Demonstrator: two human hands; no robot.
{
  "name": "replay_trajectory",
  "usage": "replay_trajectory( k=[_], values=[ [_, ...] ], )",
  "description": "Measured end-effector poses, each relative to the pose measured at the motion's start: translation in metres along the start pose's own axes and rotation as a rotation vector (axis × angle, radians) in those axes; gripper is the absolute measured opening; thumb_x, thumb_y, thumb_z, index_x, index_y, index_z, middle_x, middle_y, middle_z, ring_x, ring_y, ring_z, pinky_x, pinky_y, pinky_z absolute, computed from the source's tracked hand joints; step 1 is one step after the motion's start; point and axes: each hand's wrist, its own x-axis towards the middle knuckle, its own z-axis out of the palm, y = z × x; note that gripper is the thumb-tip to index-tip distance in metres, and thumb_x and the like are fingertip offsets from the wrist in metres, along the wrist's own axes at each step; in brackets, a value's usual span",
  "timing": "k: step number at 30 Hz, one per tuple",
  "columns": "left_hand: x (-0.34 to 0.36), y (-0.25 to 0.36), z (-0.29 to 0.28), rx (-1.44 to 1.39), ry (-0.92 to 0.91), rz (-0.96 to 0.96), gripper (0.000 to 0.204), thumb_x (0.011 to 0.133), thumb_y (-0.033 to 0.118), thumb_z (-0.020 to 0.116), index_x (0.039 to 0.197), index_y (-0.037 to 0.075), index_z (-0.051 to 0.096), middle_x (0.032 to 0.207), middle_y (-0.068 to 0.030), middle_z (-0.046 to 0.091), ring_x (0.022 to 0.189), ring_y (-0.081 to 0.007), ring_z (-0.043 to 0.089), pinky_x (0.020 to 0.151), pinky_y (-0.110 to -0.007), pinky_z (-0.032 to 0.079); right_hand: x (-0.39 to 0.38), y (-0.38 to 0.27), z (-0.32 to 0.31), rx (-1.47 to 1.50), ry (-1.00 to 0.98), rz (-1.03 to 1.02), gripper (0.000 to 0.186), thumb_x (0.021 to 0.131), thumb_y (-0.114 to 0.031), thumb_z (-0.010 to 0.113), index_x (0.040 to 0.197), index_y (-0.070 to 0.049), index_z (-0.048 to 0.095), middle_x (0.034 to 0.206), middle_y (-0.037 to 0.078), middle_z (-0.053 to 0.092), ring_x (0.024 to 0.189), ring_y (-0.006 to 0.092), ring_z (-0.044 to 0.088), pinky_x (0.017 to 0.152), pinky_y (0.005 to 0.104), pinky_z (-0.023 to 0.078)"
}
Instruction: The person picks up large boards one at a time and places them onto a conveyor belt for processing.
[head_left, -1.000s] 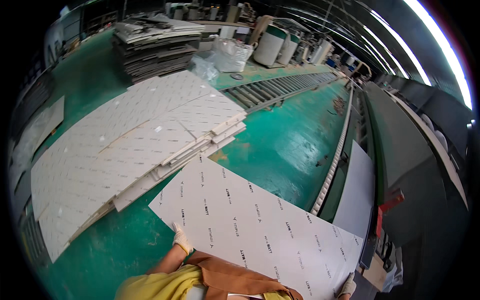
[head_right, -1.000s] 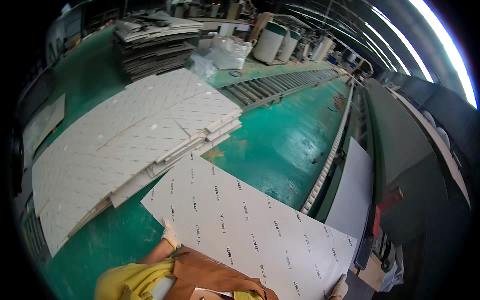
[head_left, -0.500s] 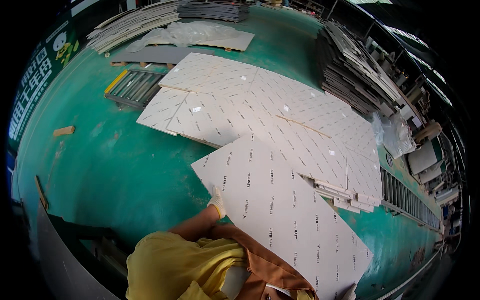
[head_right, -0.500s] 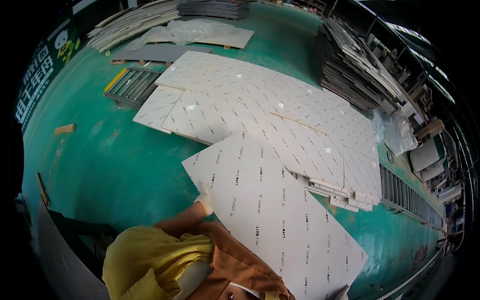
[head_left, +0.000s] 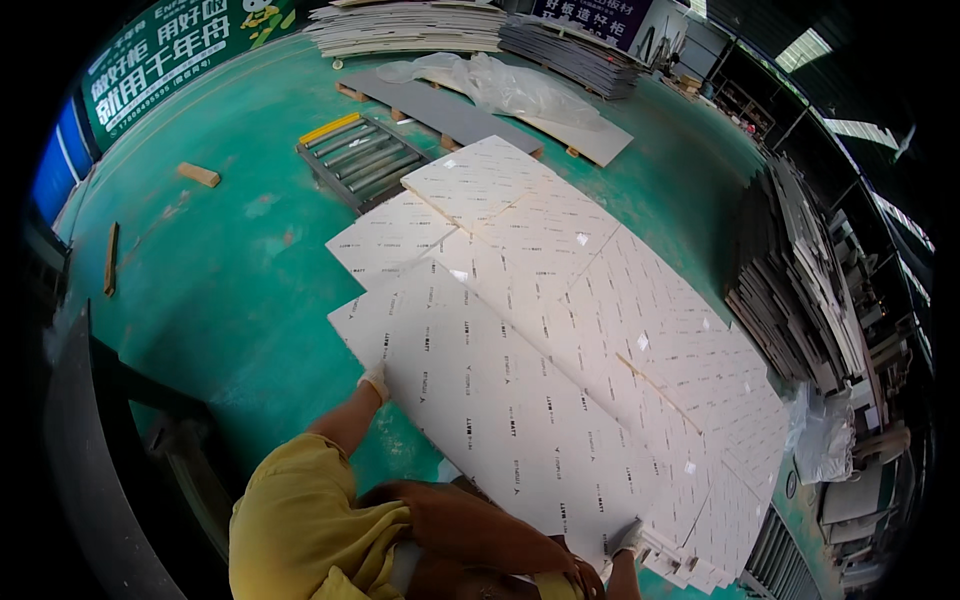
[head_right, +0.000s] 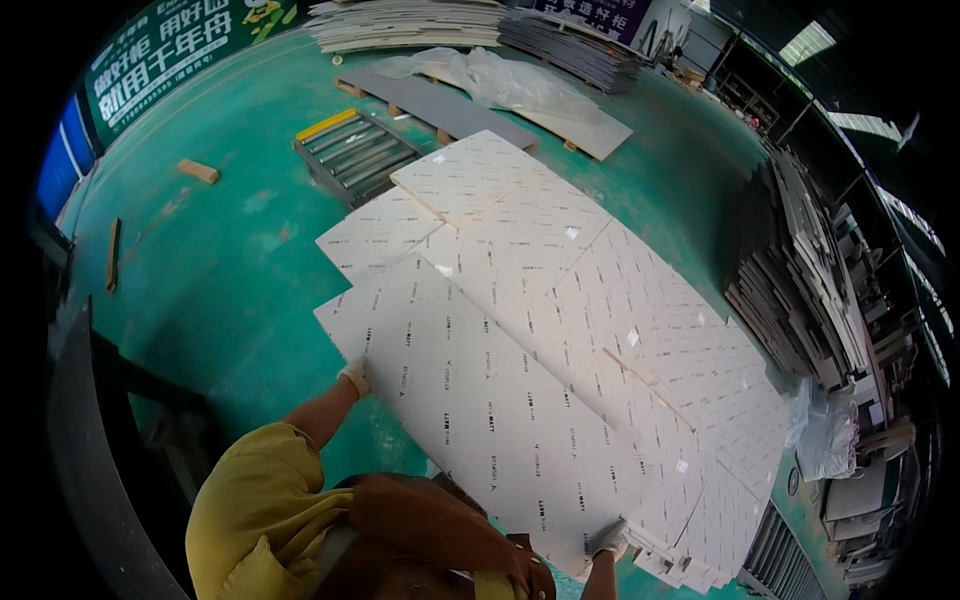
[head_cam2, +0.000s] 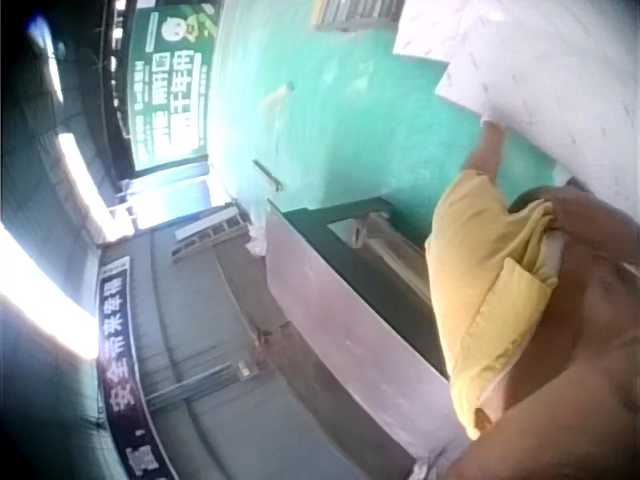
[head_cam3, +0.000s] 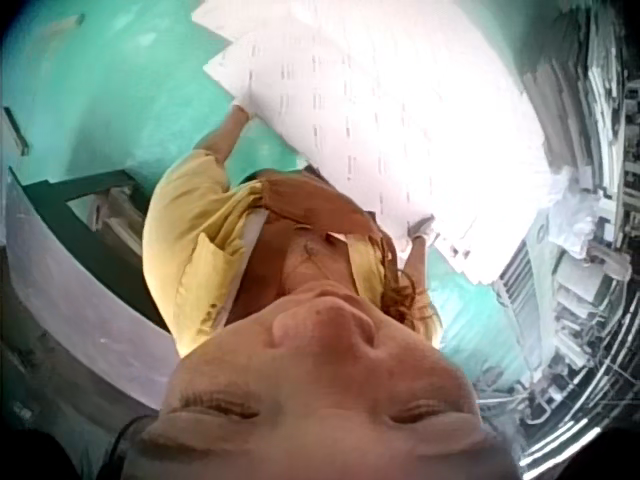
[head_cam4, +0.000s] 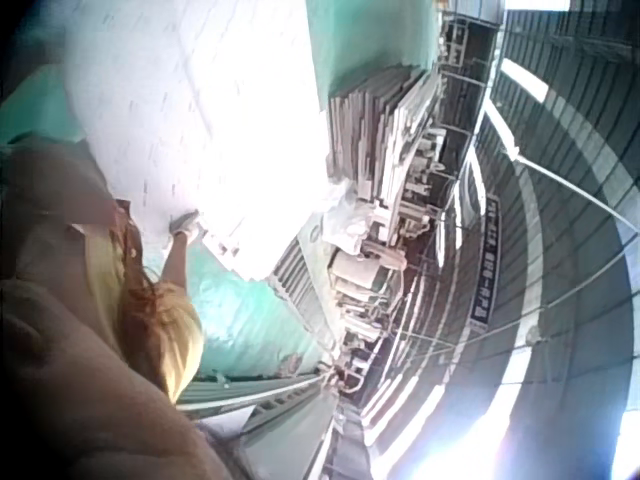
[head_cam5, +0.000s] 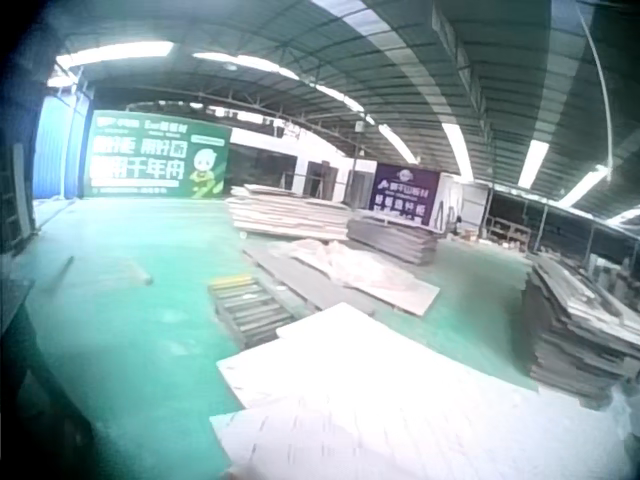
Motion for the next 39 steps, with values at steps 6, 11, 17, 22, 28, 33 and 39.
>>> replay_trajectory(
  k=[6, 11, 17, 22, 28, 33, 39],
  values=[
    [0.07, 0.097, 0.058, -0.046, 0.149, 0.149, 0.043, 0.094, 0.034, 0.044, 0.129, 0.008, 0.044, 0.123, -0.0067, 0.053, 0.111, -0.0247, 0.051, 0.093, -0.042, 0.044, 0.053, -0.136, 0.243, -0.558, -0.214, 0.013, 0.075, 0.09, -0.058, 0.035, 0.122, 0.008, 0.05, 0.115, 0.016, 0.06, 0.105, 0.0255, 0.058, 0.092, 0.0325, 0.044],
    [0.136, 0.143, 0.068, -0.107, 0.468, 0.173, 0.046, 0.092, 0.038, 0.05, 0.126, 0.007, 0.045, 0.116, -0.0067, 0.058, 0.099, -0.0262, 0.057, 0.085, -0.038, 0.047, 0.062, -0.186, 0.418, -0.495, -0.346, -0.011, 0.073, 0.091, -0.057, 0.031, 0.114, 0.009, 0.056, 0.108, 0.018, 0.064, 0.104, 0.0304, 0.058, 0.091, 0.0352, 0.044],
    [0.206, 0.169, 0.09, -0.107, 0.463, 0.1, 0.058, 0.089, 0.044, 0.049, 0.136, 0.012, 0.036, 0.134, -0.0108, 0.044, 0.121, -0.0301, 0.044, 0.093, -0.052, 0.038, 0.094, -0.155, 0.499, -0.528, -0.449, 0.087, 0.067, 0.091, -0.052, 0.036, 0.122, 0.005, 0.05, 0.12, 0.015, 0.057, 0.111, 0.029, 0.054, 0.095, 0.0356, 0.041],
    [0.234, 0.207, 0.086, -0.088, 0.368, -0.107, 0.058, 0.09, 0.046, 0.046, 0.137, 0.014, 0.036, 0.137, -0.0112, 0.042, 0.124, -0.0313, 0.043, 0.093, -0.058, 0.035, 0.079, -0.194, 0.533, -0.837, -0.473, 0.032, 0.067, 0.089, -0.053, 0.039, 0.124, 0.004, 0.048, 0.124, 0.015, 0.054, 0.114, 0.028, 0.051, 0.096, 0.0354, 0.04],
    [0.272, 0.237, 0.058, 0.375, 0.119, -0.213, 0.055, 0.091, 0.041, 0.047, 0.135, 0.011, 0.036, 0.131, -0.0121, 0.046, 0.12, -0.0313, 0.045, 0.096, -0.055, 0.037, 0.041, -0.246, 0.575, -1.129, -0.535, 0.001, 0.068, 0.088, -0.053, 0.043, 0.128, 0.002, 0.045, 0.129, 0.015, 0.05, 0.118, 0.0269, 0.048, 0.098, 0.0352, 0.038],
    [0.283, 0.26, 0.116, 0.613, 0.15, -0.269, 0.039, 0.09, 0.036, 0.048, 0.118, 0.008, 0.049, 0.111, -0.0097, 0.055, 0.105, -0.0235, 0.052, 0.088, -0.041, 0.044, -0.003, -0.283, 0.603, -1.2, -0.552, 0.028, 0.069, 0.086, -0.053, 0.046, 0.131, 0.0, 0.043, 0.133, 0.014, 0.047, 0.121, 0.0259, 0.046, 0.1, 0.035, 0.037],
    [0.286, 0.279, 0.112, 0.791, 0.027, -0.29, 0.032, 0.09, 0.035, 0.047, 0.107, 0.008, 0.052, 0.1, -0.0078, 0.056, 0.096, -0.0197, 0.052, 0.082, -0.037, 0.045, 0.008, -0.22, 0.598, -1.327, -0.522, -0.067, 0.068, 0.083, -0.051, 0.053, 0.131, -0.004, 0.044, 0.138, 0.014, 0.042, 0.128, 0.0234, 0.039, 0.105, 0.0344, 0.031]
  ],
)
